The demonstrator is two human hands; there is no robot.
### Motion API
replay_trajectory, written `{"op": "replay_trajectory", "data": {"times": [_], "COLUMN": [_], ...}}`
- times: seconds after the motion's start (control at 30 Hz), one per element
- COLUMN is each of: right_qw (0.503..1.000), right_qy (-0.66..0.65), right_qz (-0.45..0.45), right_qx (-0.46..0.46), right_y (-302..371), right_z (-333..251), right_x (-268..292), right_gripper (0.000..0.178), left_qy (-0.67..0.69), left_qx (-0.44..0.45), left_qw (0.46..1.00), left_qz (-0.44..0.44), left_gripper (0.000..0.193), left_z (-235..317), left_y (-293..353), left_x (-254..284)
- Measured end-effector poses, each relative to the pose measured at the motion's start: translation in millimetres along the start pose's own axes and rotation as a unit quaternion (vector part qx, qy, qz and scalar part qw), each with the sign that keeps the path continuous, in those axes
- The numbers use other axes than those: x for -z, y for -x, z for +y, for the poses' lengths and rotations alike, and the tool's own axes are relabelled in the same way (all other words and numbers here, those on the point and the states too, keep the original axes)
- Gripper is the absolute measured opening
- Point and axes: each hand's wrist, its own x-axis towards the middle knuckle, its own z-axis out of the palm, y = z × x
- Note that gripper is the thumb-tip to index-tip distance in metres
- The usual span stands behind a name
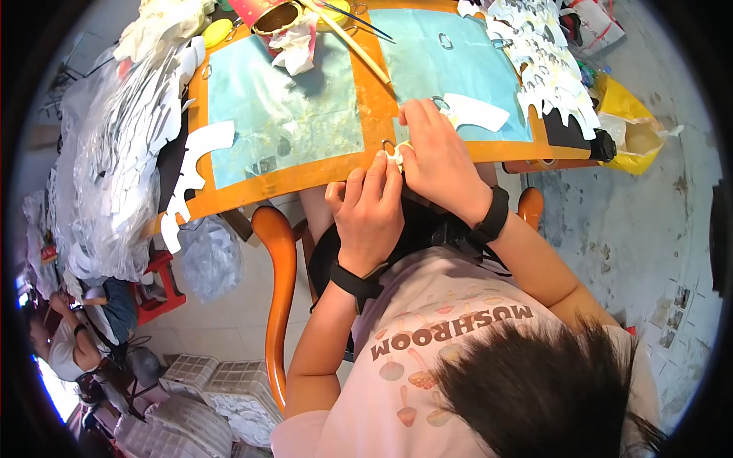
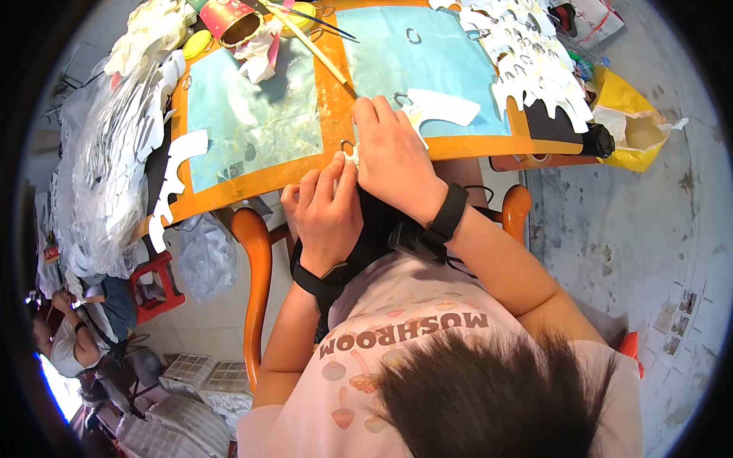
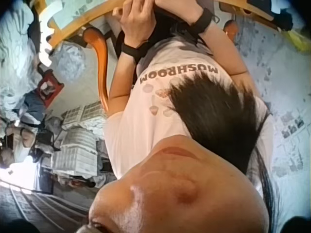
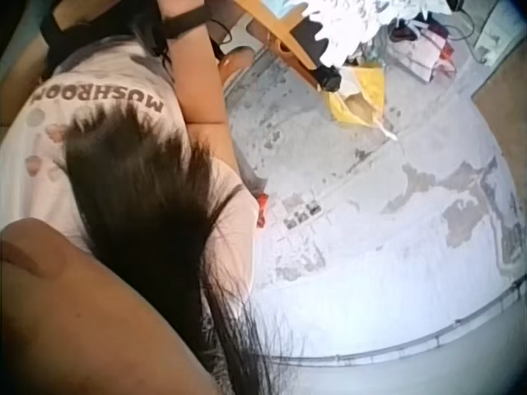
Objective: Applying glue to a white shoe upper component using a brush.
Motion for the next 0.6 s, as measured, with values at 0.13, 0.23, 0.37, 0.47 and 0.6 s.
{"op": "replay_trajectory", "data": {"times": [0.13,0.23,0.37,0.47,0.6], "right_qw": [0.998,0.994,0.99,0.985,0.981], "right_qy": [-0.022,-0.069,-0.092,-0.102,-0.152], "right_qz": [0.03,0.055,0.077,0.075,0.067], "right_qx": [0.051,0.065,0.078,0.114,0.098], "right_y": [10.5,17.3,21.3,25.8,26.9], "right_z": [4.6,11.1,17.9,26.0,22.6], "right_x": [-0.8,-1.8,-5.8,-7.5,-1.7], "right_gripper": [0.029,0.028,0.036,0.04,0.038], "left_qy": [0.008,0.011,0.013,0.015,0.027], "left_qx": [0.003,0.003,0.004,0.005,0.024], "left_qw": [1.0,1.0,1.0,1.0,0.999], "left_qz": [0.005,0.006,0.002,-0.006,0.007], "left_gripper": [0.026,0.026,0.026,0.026,0.024], "left_z": [1.8,1.8,0.1,-0.3,1.5], "left_y": [1.2,0.4,0.0,-1.4,-6.4], "left_x": [-1.8,-1.9,-1.7,-0.2,0.0]}}
